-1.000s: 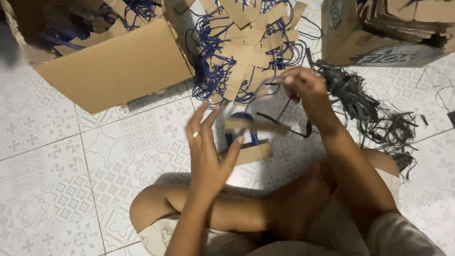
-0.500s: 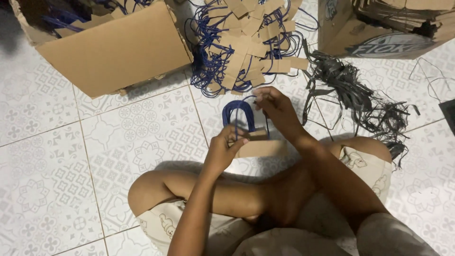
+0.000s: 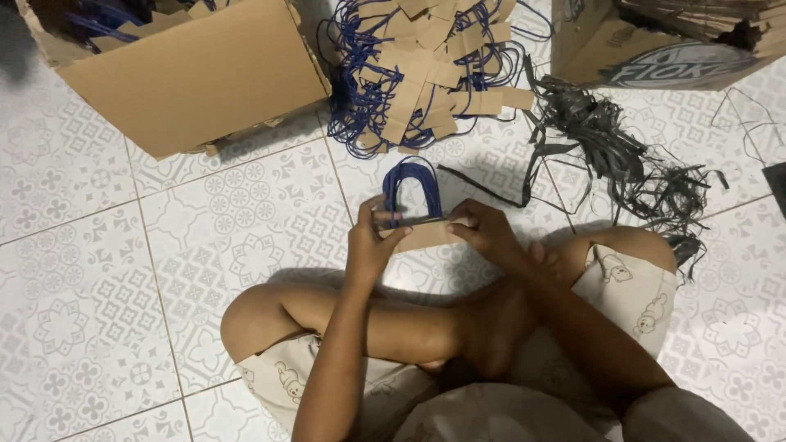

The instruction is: Assembling bag handles by threading blue cords through pre-cut cardboard strips while sitting on the floor.

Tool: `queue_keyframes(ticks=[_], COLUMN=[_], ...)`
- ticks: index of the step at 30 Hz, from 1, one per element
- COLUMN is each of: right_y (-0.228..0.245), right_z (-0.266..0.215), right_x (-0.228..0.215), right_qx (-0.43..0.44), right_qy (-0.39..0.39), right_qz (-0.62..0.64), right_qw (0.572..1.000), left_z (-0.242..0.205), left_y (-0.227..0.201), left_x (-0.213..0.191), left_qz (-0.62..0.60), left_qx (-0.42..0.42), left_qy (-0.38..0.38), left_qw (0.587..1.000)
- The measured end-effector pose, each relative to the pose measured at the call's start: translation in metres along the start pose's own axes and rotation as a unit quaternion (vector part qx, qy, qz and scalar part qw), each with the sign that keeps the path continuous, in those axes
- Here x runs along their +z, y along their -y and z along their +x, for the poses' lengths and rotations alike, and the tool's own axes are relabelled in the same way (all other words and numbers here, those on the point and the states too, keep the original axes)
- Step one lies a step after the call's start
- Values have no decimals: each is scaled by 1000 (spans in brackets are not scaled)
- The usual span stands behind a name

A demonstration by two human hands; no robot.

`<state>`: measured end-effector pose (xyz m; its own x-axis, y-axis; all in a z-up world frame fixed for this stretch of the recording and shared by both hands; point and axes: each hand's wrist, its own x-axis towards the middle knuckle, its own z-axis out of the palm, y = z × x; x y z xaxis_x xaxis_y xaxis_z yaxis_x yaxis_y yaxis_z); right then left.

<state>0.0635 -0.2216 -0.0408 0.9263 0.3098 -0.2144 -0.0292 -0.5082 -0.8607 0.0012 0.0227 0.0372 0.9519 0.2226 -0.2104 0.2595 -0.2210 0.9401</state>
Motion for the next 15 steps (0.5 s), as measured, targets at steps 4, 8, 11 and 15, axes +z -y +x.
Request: queue_keyframes(ticks=[4, 8, 11, 15], right_y=[27, 24, 37, 34], right_z=[4, 9, 2, -1], right_x=[2, 5, -1, -2], right_qx=[-40, -118, -147, -201], right_qy=[5, 20, 38, 50], right_qz=[-44, -112, -174, -275], right_qw=[998, 987, 973, 939], left_z=[4, 7, 3, -3], left_y=[23, 33, 26, 39], left_x=[6, 13, 19, 37], left_qz=[83, 252, 376, 465], left_qx=[55, 168, 217, 303], left_qy=[-36, -61, -69, -34], left_qw=[994, 951, 898, 831])
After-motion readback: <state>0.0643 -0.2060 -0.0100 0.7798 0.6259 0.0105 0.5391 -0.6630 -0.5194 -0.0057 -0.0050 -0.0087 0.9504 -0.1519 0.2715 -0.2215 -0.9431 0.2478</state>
